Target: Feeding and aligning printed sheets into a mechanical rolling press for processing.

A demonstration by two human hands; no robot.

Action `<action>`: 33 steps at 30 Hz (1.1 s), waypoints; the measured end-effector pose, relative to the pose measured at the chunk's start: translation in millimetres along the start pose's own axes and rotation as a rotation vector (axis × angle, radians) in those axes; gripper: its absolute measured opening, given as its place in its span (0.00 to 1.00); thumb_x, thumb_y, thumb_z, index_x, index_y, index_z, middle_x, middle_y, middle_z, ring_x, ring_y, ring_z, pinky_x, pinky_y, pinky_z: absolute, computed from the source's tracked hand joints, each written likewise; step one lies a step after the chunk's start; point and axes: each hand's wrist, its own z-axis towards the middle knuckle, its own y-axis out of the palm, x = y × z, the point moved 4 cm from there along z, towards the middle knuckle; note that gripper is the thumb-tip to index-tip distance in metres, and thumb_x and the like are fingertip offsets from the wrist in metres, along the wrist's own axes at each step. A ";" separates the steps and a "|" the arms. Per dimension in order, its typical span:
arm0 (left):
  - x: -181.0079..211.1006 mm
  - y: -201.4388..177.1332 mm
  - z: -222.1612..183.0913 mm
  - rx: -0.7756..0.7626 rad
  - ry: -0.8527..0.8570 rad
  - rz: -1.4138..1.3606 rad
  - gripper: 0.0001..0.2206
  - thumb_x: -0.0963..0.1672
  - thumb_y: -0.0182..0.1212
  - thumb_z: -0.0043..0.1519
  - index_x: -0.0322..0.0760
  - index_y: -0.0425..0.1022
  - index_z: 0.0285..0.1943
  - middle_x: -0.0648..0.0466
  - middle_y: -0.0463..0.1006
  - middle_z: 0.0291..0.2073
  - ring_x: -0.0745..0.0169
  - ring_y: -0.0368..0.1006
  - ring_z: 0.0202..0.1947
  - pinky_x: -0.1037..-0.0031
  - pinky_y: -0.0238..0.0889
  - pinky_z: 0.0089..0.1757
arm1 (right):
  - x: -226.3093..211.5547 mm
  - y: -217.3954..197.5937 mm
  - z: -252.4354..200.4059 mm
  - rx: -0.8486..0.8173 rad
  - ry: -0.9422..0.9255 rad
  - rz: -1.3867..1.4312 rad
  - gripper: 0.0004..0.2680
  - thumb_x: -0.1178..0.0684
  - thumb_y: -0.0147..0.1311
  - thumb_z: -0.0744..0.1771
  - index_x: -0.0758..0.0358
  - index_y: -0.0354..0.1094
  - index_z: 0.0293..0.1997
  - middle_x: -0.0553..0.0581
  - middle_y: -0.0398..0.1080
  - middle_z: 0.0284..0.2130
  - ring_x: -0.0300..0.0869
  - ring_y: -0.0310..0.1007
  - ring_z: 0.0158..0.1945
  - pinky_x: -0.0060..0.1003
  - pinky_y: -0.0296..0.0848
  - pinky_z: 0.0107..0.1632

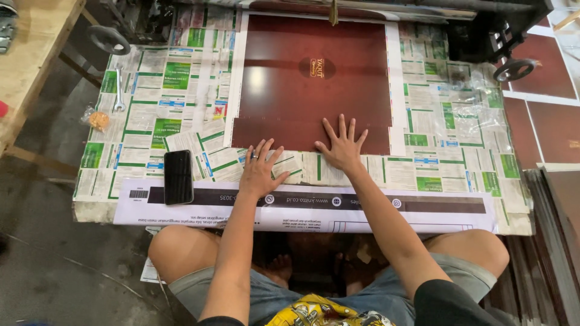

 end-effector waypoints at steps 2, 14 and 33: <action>-1.4 -0.9 -1.0 0.000 -0.003 0.007 0.34 0.61 0.58 0.59 0.52 0.62 0.74 0.49 0.54 0.74 0.50 0.46 0.76 0.50 0.34 0.70 | 1.4 1.5 7.6 -0.016 -0.002 -0.007 0.31 0.20 0.35 0.67 0.32 0.38 0.79 0.62 0.32 0.78 0.68 0.26 0.78 0.83 0.23 0.66; -1.2 0.3 -2.0 0.019 -0.003 0.007 0.34 0.61 0.57 0.59 0.52 0.63 0.73 0.50 0.54 0.74 0.51 0.46 0.76 0.50 0.34 0.70 | 11.0 4.7 42.7 -0.042 -0.012 -0.030 0.33 0.18 0.32 0.65 0.32 0.36 0.79 0.61 0.30 0.78 0.66 0.24 0.79 0.83 0.23 0.66; -1.2 1.3 -3.2 0.023 0.006 0.025 0.33 0.60 0.58 0.59 0.54 0.62 0.73 0.51 0.54 0.74 0.52 0.45 0.75 0.50 0.35 0.70 | 18.3 2.0 106.2 -0.127 0.025 -0.013 0.35 0.16 0.29 0.63 0.30 0.31 0.79 0.58 0.25 0.78 0.63 0.19 0.79 0.80 0.20 0.67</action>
